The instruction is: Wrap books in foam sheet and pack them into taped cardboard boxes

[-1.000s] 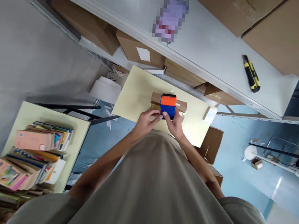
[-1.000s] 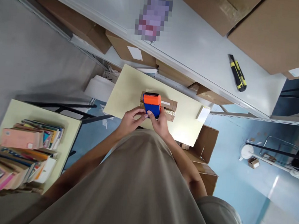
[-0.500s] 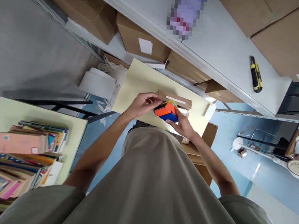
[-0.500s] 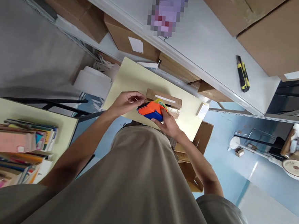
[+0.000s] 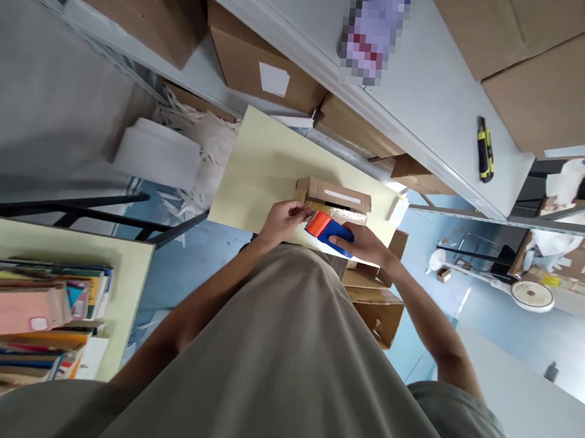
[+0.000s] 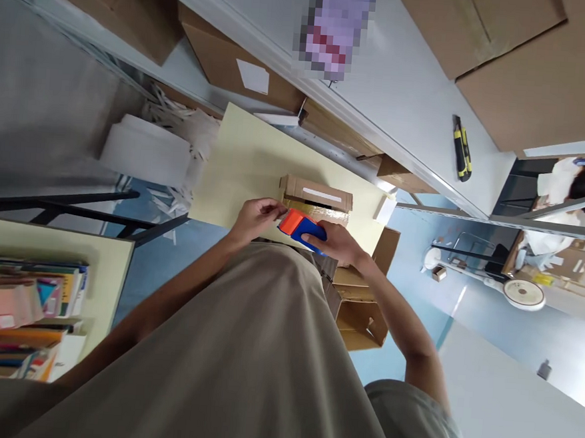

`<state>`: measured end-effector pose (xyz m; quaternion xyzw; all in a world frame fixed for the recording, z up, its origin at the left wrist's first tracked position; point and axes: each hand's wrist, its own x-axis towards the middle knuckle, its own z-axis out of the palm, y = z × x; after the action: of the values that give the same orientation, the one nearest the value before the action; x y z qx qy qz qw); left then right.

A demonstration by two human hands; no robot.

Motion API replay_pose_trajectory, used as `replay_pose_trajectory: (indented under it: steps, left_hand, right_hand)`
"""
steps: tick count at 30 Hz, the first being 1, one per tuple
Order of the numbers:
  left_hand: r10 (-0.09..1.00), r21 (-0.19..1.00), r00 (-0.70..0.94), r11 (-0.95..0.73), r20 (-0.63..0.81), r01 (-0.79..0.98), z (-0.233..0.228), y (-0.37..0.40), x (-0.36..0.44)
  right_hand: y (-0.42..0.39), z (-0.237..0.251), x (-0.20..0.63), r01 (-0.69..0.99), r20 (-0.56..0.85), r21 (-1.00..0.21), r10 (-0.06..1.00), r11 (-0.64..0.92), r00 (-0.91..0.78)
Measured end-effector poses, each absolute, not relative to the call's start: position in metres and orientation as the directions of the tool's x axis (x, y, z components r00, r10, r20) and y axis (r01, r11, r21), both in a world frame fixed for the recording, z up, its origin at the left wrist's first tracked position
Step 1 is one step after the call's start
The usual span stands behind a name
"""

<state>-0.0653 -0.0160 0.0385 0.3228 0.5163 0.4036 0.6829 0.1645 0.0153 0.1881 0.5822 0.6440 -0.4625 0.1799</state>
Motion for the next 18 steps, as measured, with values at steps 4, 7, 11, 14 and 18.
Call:
replay_pose_trajectory:
  steps: [4, 7, 11, 14, 18]
  left_hand:
    - [0.886, 0.844, 0.095, 0.461, -0.453, -0.274, 0.026, -0.007, -0.065]
    - [0.879, 0.849, -0.06, 0.435, -0.472, -0.3, 0.009, 0.011, -0.078]
    - [0.858, 0.822, -0.089, 0.449, -0.506, -0.351, -0.017, 0.024, -0.09]
    - [0.843, 0.804, -0.091, 0.464, -0.53, -0.372, -0.031, 0.02, -0.086]
    - [0.817, 0.783, -0.102, 0.496, -0.567, -0.377, -0.047, 0.012, -0.078]
  right_hand:
    - [0.048, 0.215, 0.189, 0.947, -0.871, -0.309, 0.426, -0.092, -0.243]
    - [0.076, 0.244, 0.207, 0.977, -0.92, -0.194, 0.364, -0.094, -0.147]
    - [0.101, 0.266, 0.21, 0.99, -0.928, -0.119, 0.363, -0.077, -0.083]
    - [0.109, 0.265, 0.202, 0.991, -0.935, -0.106, 0.347, -0.079, -0.073]
    - [0.113, 0.251, 0.192, 0.995, -0.941, -0.063, 0.336, -0.08, -0.032]
